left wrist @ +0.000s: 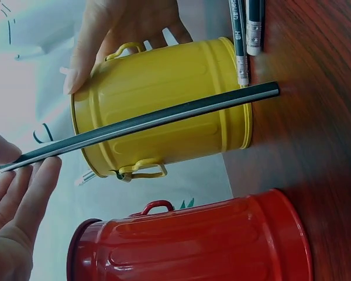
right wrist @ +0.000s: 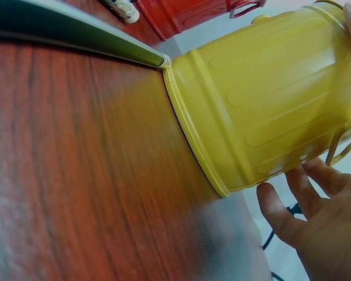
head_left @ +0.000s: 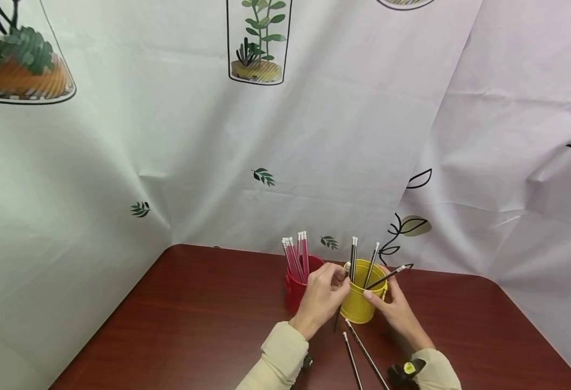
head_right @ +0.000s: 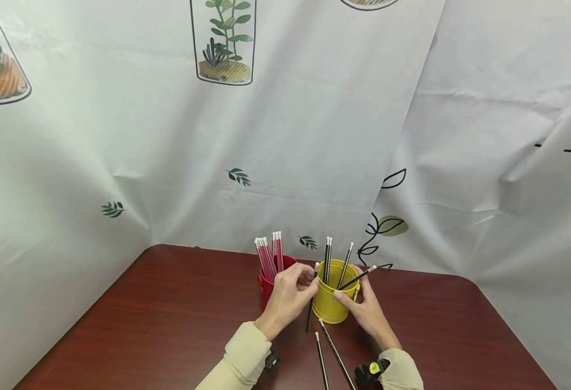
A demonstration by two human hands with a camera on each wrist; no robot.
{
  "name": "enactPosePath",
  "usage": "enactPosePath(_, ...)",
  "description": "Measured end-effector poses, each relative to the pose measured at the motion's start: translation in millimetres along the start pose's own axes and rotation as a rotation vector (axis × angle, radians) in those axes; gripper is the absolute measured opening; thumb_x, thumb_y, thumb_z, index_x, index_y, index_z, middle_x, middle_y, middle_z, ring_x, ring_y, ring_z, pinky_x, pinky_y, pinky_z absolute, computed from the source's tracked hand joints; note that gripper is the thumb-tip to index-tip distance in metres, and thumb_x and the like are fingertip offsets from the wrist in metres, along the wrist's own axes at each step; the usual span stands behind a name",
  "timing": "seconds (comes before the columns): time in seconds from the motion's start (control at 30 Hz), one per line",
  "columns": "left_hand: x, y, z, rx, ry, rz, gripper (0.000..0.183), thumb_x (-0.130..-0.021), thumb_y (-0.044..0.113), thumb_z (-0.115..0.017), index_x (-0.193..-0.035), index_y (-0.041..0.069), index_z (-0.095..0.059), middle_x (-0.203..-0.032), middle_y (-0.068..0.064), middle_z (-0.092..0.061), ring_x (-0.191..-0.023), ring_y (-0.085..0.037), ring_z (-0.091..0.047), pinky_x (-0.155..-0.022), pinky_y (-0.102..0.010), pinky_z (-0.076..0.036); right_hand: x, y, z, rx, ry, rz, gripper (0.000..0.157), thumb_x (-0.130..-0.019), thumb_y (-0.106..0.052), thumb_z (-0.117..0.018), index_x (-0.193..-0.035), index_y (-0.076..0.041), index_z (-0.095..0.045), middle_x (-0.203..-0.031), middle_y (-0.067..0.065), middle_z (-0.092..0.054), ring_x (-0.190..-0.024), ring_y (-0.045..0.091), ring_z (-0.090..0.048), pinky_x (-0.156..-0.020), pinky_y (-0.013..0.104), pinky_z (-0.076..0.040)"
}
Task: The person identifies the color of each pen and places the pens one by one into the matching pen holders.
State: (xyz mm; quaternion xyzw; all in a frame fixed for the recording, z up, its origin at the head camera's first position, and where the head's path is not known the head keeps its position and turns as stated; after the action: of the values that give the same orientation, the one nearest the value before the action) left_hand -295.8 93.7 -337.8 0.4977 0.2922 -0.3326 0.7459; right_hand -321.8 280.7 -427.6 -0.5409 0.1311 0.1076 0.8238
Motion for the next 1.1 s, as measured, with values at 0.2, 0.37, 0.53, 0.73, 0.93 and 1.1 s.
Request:
enactPosePath(0.2,1.1,-0.1,1.2,0.009,0.01,-0.013,0.008,-0.08,0.003,-0.065,-0.085,0.005,-0.06,-0.078,-0.003,-0.059,-0.069,-0.003,-0.058,-0.062,-0.008,-0.048,0.1,2.5,-2.2,-0.012,0.006,0.002,0.068,-0.088,-0.018,-0.062,-0.143,-0.02,-0.023,-0.132,0.012,-0.045,-0.112,0.019,-0.048,-0.086,0.023,-0.043)
enactPosePath(0.37,0.0,0.6,2.6,0.019,0.014,-0.017,0.008,-0.079,0.001,-0.064,-0.085,0.004,-0.06,-0.078,-0.003,-0.058,-0.069,-0.003,-0.058,-0.061,-0.007,-0.048,0.0,2.9,-2.8,-0.012,0.014,0.015,0.068,-0.087,-0.017,-0.063,-0.143,-0.02,-0.025,-0.131,0.012,-0.046,-0.109,0.016,-0.05,-0.085,0.023,-0.044)
enactPosePath(0.53,-5.3,7.1,4.6,0.048,0.029,-0.028,0.007,-0.081,0.001,-0.063,-0.086,0.003,-0.06,-0.08,-0.003,-0.058,-0.071,-0.004,-0.058,-0.062,-0.007,-0.048,-0.2,1.4,-0.5,-0.018,0.016,0.028,0.067,-0.087,-0.015,-0.063,-0.143,-0.021,-0.026,-0.131,0.012,-0.046,-0.11,0.02,-0.049,-0.085,0.023,-0.043)
enactPosePath(0.73,-15.8,16.5,6.3,0.023,0.028,-0.054,0.007,-0.082,0.004,-0.064,-0.089,0.003,-0.061,-0.081,-0.003,-0.058,-0.072,-0.005,-0.058,-0.064,-0.007,-0.048,-1.0,3.8,0.1,-0.037,0.008,0.019,0.068,-0.087,-0.016,-0.063,-0.143,-0.018,-0.024,-0.129,0.014,-0.047,-0.106,0.017,-0.052,-0.083,0.023,-0.045)
enactPosePath(0.93,-33.1,24.9,8.2,0.026,0.012,-0.085,0.007,-0.082,0.004,-0.062,-0.089,0.002,-0.06,-0.081,-0.005,-0.059,-0.073,-0.009,-0.06,-0.064,-0.007,-0.048,-2.1,5.6,-1.8,-0.065,-0.003,0.014,0.068,-0.087,-0.015,-0.062,-0.143,-0.018,-0.023,-0.13,0.014,-0.046,-0.107,0.016,-0.052,-0.084,0.022,-0.045)
enactPosePath(1.1,-52.1,33.1,11.4,0.03,0.013,-0.124,0.006,-0.082,0.002,-0.061,-0.088,0.001,-0.06,-0.081,-0.006,-0.06,-0.071,-0.011,-0.061,-0.063,-0.007,-0.047,-1.2,2.3,-0.9,-0.039,-0.003,0.006,0.069,-0.087,-0.016,-0.062,-0.143,-0.017,-0.023,-0.13,0.013,-0.046,-0.108,0.019,-0.051,-0.084,0.024,-0.045)
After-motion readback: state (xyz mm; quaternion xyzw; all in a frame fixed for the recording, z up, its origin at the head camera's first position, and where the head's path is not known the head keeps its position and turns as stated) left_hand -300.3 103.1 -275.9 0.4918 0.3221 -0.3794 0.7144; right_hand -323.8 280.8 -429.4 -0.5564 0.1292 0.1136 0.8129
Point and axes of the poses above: each hand's wrist, its own x-axis away from the middle knuckle, its own z-axis out of the back of the hand, y = z × x, the point moved 9 cm from there along -x, towards the middle knuckle
